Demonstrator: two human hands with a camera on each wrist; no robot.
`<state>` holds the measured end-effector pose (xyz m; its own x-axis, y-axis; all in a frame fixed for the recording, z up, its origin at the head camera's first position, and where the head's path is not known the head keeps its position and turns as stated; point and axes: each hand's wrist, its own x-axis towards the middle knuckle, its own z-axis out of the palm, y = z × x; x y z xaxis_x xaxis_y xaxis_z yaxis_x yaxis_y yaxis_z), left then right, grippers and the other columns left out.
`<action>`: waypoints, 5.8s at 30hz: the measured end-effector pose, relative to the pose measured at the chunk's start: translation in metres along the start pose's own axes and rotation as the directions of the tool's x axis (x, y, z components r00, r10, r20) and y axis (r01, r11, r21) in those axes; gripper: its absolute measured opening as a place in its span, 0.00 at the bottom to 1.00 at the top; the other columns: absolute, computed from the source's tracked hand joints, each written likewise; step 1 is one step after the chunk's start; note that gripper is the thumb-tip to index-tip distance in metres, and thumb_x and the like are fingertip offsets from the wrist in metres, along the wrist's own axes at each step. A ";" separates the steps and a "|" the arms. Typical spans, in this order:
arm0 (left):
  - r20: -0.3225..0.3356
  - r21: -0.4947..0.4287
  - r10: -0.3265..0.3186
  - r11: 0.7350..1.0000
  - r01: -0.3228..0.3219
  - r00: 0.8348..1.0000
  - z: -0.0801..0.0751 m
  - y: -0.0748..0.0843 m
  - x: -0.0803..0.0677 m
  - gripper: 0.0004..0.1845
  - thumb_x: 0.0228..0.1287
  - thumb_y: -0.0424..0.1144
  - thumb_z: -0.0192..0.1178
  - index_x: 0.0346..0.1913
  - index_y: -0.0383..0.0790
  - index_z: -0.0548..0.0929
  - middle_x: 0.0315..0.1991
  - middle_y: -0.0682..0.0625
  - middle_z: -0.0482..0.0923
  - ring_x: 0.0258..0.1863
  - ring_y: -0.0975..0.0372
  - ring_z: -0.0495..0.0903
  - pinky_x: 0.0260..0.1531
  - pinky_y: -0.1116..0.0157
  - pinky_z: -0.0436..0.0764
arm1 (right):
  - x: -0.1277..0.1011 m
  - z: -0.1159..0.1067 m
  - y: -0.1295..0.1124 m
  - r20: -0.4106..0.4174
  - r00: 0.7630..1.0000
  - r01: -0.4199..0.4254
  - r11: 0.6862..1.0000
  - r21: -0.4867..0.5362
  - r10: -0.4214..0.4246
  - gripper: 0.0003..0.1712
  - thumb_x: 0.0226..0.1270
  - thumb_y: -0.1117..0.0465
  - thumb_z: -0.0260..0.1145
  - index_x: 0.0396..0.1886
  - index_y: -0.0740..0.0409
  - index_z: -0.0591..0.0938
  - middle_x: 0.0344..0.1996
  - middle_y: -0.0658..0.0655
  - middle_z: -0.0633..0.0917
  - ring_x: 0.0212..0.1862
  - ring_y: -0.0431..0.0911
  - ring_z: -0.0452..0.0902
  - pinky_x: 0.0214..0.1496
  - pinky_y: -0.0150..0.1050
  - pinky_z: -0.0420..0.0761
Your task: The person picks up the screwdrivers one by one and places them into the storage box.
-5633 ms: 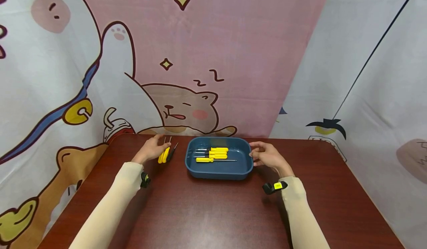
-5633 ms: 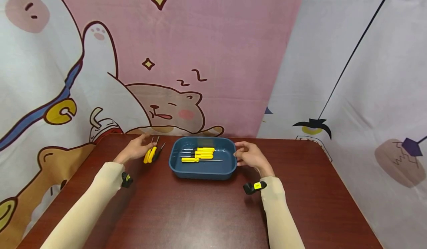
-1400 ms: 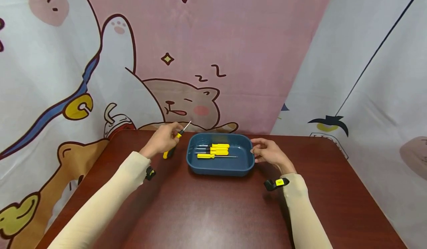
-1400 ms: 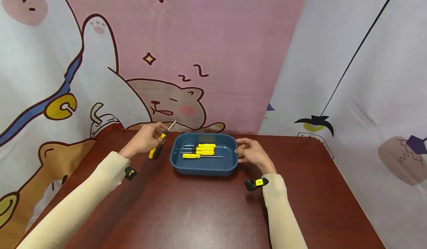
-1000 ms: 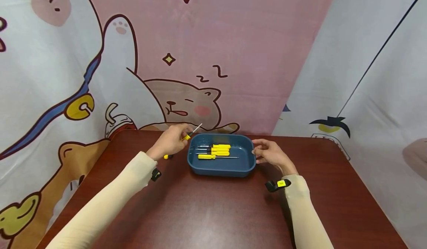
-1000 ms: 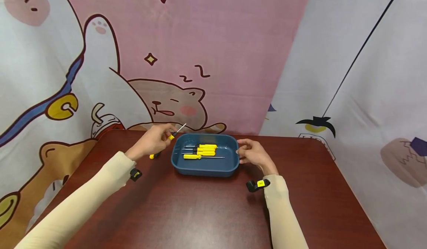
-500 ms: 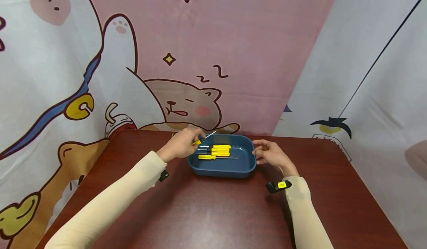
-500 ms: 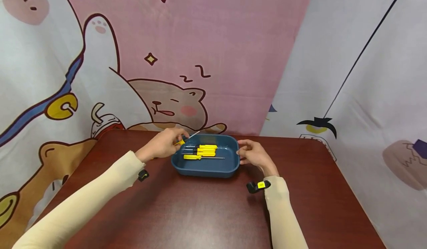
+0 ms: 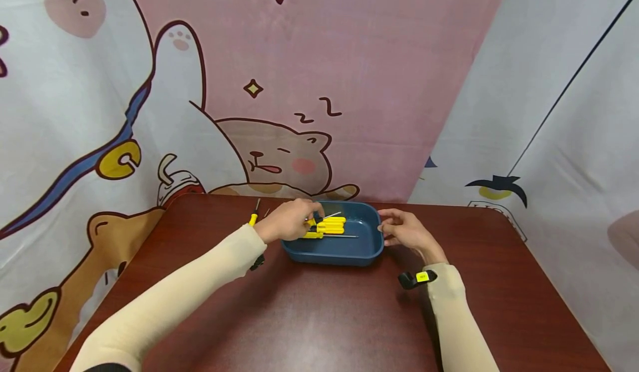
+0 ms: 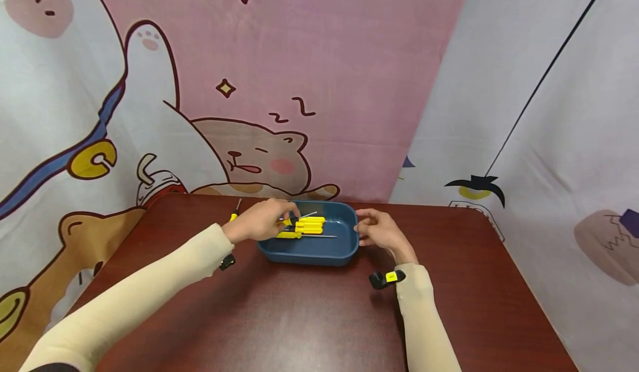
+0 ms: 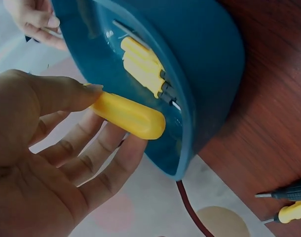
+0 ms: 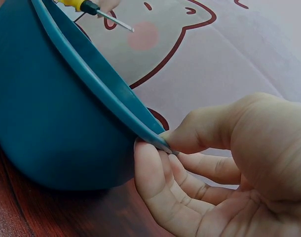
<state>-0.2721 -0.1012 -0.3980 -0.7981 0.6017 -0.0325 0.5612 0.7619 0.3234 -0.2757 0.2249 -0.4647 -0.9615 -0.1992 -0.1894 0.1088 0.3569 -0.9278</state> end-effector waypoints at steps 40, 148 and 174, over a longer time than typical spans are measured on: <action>0.310 0.187 0.217 0.941 -0.283 0.926 0.033 0.028 0.062 0.21 0.65 0.29 0.68 0.60 0.47 0.84 0.55 0.51 0.85 0.46 0.64 0.82 0.53 0.66 0.85 | -0.001 0.002 0.001 0.007 1.000 0.003 1.000 0.002 -0.003 0.28 0.73 0.68 0.62 0.71 0.64 0.71 0.45 0.66 0.83 0.35 0.47 0.84 0.39 0.41 0.90; 0.103 0.124 0.073 0.989 -0.086 0.992 0.016 0.005 0.033 0.44 0.66 0.73 0.54 0.81 0.61 0.58 0.80 0.49 0.57 0.80 0.53 0.55 0.78 0.45 0.60 | 0.001 0.000 0.002 -0.011 1.000 -0.003 1.000 -0.003 0.003 0.28 0.73 0.68 0.63 0.71 0.62 0.72 0.45 0.66 0.83 0.36 0.48 0.85 0.40 0.42 0.91; -0.158 -0.066 -0.239 0.971 0.231 0.958 -0.001 -0.055 -0.007 0.49 0.68 0.74 0.49 0.83 0.53 0.50 0.82 0.40 0.50 0.83 0.42 0.46 0.78 0.35 0.51 | 0.001 0.000 0.002 -0.014 1.000 -0.008 1.000 -0.003 0.008 0.28 0.73 0.67 0.64 0.70 0.62 0.72 0.44 0.65 0.83 0.35 0.48 0.84 0.40 0.43 0.91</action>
<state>-0.2976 -0.1473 -0.4141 -0.9333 0.3567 0.0408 0.3459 0.8628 0.3688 -0.2760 0.2250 -0.4664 -0.9640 -0.1839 -0.1922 0.1155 0.3615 -0.9252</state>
